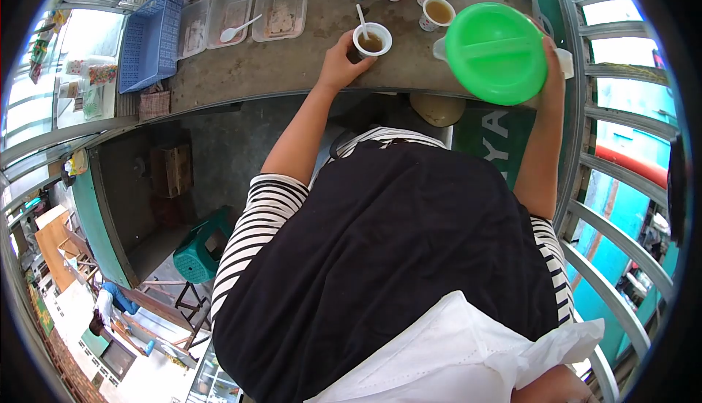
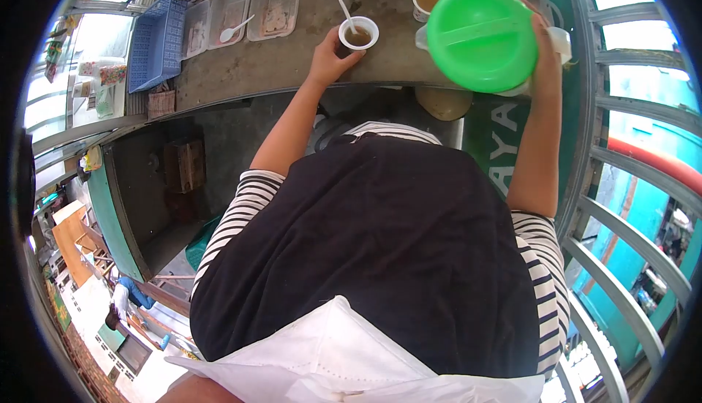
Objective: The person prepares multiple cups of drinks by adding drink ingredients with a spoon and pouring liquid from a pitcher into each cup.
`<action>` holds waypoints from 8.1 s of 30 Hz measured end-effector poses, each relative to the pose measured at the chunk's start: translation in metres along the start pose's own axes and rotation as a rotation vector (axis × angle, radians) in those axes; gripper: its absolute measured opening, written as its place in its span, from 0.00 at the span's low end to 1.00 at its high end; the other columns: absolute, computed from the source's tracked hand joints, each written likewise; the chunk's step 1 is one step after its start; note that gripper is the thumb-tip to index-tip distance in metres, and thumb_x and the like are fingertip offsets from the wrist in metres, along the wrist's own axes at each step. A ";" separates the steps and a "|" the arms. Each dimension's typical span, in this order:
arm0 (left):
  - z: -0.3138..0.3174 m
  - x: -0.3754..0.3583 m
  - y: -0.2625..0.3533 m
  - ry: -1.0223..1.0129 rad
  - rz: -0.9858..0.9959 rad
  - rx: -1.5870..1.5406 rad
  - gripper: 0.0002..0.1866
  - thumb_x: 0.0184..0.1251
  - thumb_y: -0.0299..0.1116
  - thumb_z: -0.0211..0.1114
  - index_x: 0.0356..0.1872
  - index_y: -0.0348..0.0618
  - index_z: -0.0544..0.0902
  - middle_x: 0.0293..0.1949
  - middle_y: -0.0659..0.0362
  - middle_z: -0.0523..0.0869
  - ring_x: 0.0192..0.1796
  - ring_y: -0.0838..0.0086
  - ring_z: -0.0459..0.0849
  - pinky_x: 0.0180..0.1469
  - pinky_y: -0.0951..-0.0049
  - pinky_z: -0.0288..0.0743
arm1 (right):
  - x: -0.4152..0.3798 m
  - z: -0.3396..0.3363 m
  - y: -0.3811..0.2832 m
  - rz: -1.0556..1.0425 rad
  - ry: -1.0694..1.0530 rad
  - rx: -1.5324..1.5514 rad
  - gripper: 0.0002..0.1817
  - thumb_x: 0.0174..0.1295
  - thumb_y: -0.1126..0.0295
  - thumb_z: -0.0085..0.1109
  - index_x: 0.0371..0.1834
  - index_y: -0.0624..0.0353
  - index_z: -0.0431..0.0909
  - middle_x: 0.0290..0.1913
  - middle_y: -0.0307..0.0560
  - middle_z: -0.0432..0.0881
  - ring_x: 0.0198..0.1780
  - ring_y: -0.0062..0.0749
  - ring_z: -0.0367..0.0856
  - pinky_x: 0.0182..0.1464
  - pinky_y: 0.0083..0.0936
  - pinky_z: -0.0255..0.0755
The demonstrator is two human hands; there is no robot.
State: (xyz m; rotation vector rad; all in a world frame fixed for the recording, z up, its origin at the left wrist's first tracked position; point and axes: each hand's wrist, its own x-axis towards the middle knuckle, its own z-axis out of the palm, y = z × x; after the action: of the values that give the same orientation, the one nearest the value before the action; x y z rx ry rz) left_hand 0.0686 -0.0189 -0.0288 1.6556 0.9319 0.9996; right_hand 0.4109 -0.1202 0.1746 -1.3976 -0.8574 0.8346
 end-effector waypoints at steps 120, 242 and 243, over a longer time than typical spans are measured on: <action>0.017 0.002 0.039 0.030 -0.031 0.120 0.36 0.42 0.39 0.82 0.56 0.42 0.79 0.50 0.55 0.87 0.54 0.68 0.85 0.59 0.68 0.75 | 0.002 -0.014 0.108 -0.126 0.622 0.292 0.26 0.75 0.53 0.44 0.69 0.58 0.64 0.69 0.44 0.66 0.65 0.31 0.67 0.68 0.29 0.56; -0.344 -0.035 -0.058 0.342 -0.299 -0.065 0.21 0.66 0.32 0.67 0.59 0.43 0.78 0.46 0.63 0.86 0.35 0.83 0.81 0.36 0.80 0.74 | -0.018 0.297 0.194 -0.080 -0.086 -0.664 0.10 0.60 0.67 0.62 0.44 0.48 0.83 0.47 0.41 0.84 0.49 0.34 0.80 0.51 0.31 0.73; -0.351 -0.035 -0.054 0.319 -0.256 0.101 0.21 0.65 0.32 0.68 0.59 0.44 0.78 0.43 0.63 0.87 0.32 0.83 0.81 0.35 0.79 0.75 | -0.023 0.307 0.186 -0.222 0.009 -0.859 0.10 0.58 0.68 0.62 0.43 0.45 0.84 0.48 0.42 0.83 0.52 0.38 0.79 0.53 0.35 0.72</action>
State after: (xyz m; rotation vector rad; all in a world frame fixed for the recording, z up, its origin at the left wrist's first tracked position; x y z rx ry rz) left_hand -0.2734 0.0805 -0.0138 1.4346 1.3895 1.0697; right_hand 0.1306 0.0035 -0.0135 -1.9803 -1.4266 0.2718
